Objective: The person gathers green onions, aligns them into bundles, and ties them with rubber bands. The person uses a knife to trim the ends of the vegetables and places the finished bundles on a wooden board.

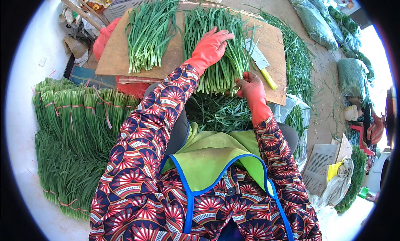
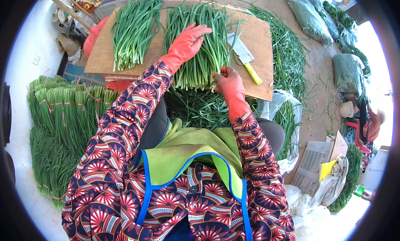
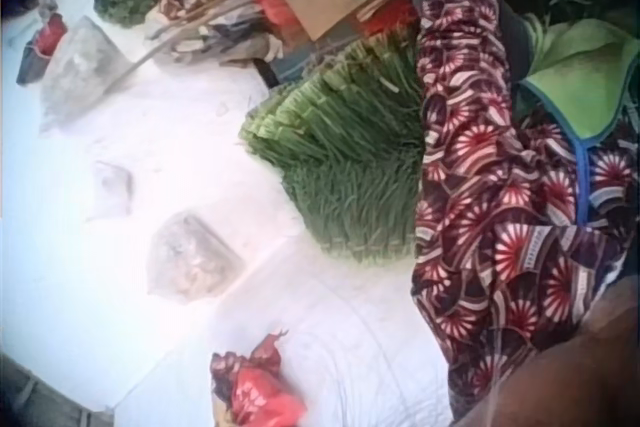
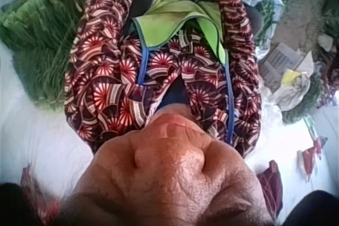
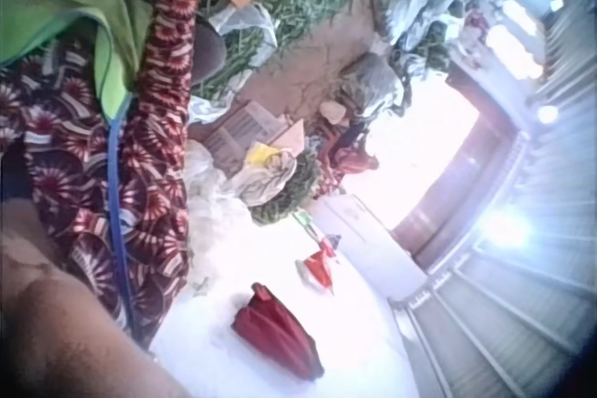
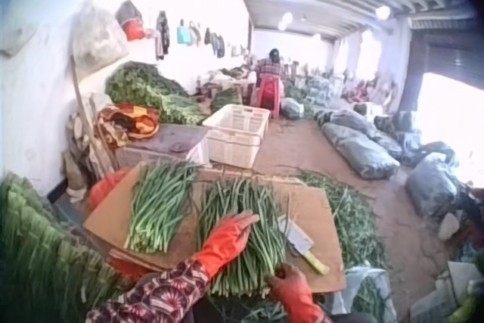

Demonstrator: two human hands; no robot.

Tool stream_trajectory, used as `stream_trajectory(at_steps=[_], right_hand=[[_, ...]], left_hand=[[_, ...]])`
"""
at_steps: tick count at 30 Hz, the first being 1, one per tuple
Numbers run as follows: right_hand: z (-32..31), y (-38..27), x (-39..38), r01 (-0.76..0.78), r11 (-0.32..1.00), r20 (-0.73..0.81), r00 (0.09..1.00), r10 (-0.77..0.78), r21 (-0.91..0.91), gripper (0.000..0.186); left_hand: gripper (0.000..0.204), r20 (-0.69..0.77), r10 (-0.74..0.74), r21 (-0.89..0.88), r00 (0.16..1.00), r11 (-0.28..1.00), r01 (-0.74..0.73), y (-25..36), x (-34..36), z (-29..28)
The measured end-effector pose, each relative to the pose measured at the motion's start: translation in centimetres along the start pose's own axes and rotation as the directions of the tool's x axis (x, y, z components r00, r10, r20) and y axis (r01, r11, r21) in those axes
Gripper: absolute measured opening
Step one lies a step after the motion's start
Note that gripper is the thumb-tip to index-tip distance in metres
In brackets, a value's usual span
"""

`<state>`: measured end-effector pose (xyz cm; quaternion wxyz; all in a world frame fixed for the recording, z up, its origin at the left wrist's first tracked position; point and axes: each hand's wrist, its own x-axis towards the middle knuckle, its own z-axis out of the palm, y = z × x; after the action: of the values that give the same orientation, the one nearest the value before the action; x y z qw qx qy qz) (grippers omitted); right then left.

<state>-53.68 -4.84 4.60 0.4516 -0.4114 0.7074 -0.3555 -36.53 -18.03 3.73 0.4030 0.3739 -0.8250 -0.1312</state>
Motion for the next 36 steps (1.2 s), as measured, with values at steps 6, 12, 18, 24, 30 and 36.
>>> stream_trajectory(at_steps=[6, 12, 18, 24, 30, 36], right_hand=[[0.3, -0.6, -0.4, -0.062, 0.974, 0.036, 0.998, 0.056, 0.219, 0.033], [-1.7, -1.1, -0.4, -0.184, 0.891, 0.168, 0.978, 0.124, 0.415, 0.018], [-1.8, -0.9, -0.5, -0.191, 0.859, 0.209, 0.973, 0.1, 0.475, 0.014], [-0.7, -1.9, -1.2, -0.112, 0.931, 0.18, 0.982, 0.051, 0.349, 0.024], [1.3, -1.9, -2.7, 0.283, 0.884, 0.053, 0.957, -0.284, -0.371, 0.036], [1.2, -2.1, -6.3, 0.421, 0.712, 0.258, 0.907, -0.332, -0.562, 0.03]], left_hand=[[0.028, 0.106, 0.106, -0.069, 0.989, 0.993, -0.099, -0.6, 1.1, 1.5], [0.023, 0.091, 0.058, -0.444, 0.994, 0.896, -0.012, -0.1, 3.3, -0.5], [0.026, 0.015, -0.076, -0.677, 0.997, 0.733, 0.066, -1.2, 4.7, -2.7], [0.023, 0.1, -0.023, -0.699, 0.995, 0.71, 0.086, 0.2, 4.1, -1.7], [0.036, 0.375, 0.116, -0.23, 0.92, 0.973, -0.029, 1.0, 1.8, 1.3], [0.038, 0.507, 0.076, -0.183, 0.858, 0.983, 0.021, -0.1, 0.0, 0.7]])
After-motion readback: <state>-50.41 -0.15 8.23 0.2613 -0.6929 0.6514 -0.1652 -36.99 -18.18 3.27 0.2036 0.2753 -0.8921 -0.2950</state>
